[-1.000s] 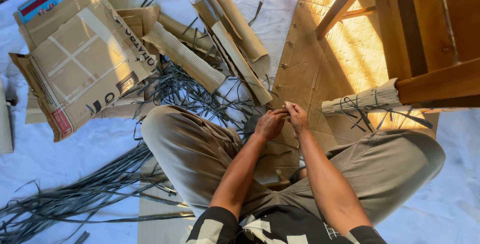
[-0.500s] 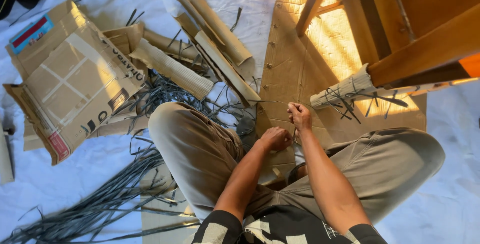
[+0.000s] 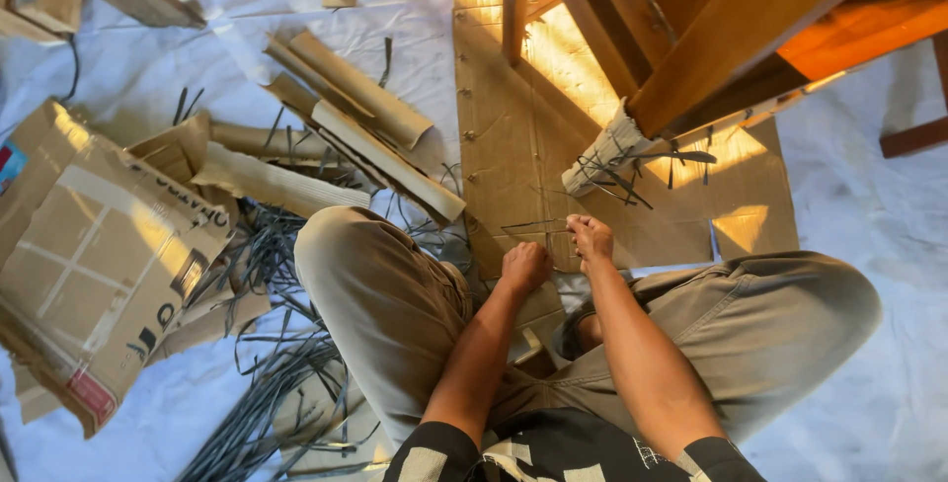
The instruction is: Wrapping the legs of a wooden chair with cardboard strips and securing them with wire ties.
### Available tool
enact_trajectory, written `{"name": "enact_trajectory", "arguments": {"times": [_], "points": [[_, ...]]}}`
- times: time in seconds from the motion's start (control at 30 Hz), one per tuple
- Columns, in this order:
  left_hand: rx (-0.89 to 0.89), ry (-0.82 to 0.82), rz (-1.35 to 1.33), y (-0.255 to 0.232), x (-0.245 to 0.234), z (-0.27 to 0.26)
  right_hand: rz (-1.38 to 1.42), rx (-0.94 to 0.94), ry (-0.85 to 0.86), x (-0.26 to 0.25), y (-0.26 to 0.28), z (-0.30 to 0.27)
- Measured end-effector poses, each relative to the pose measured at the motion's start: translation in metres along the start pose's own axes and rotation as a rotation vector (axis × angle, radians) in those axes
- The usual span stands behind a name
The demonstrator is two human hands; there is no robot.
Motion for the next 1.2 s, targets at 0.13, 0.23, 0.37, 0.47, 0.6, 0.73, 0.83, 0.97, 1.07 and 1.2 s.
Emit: {"name": "enact_trajectory", "arguments": {"times": [0.13,0.23,0.37,0.47,0.6,0.73,0.83,0.97,1.07,1.2], "points": [[-0.048,-0.021,-0.035,-0.010,-0.014,0.007,0.090,0.062,-0.017,-0.020,0.014,0.000],[-0.026,-0.057,-0.115,-0.005,-0.012,0.017,0.172,0.080,-0.032,-0.037,0.024,0.002],[-0.036,-0.230,-0.256,0.000,-0.010,0.035,0.377,0.070,-0.122,-0.054,0.029,0.024],[-0.045,-0.271,-0.369,-0.004,-0.023,0.044,0.512,0.098,-0.161,-0.064,0.014,0.066],[-0.030,-0.307,-0.545,-0.004,-0.038,0.064,0.710,0.128,-0.250,-0.063,0.028,0.068],[-0.011,-0.342,-0.624,-0.002,-0.037,0.092,0.596,0.156,-0.248,-0.051,0.021,0.083],[0.006,-0.352,-0.703,-0.005,-0.040,0.110,0.426,0.047,-0.159,-0.025,0.027,0.074],[0.044,-0.338,-0.737,-0.011,-0.048,0.128,0.296,0.027,-0.090,-0.002,0.062,0.045],[0.063,-0.309,-0.730,-0.015,-0.053,0.139,0.394,-0.021,-0.021,-0.010,0.034,0.093],[0.097,-0.266,-0.715,-0.017,-0.060,0.163,0.526,-0.038,0.065,-0.008,0.018,0.138]]}}
Point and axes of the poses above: each hand's wrist, its own z-axis towards the middle knuckle, its own x-axis out of the palm, y = z × x, the point moved 1 cm from there along z, towards the middle knuckle, and after that the axes turned 10 degrees about x, right-handed, at the moved point
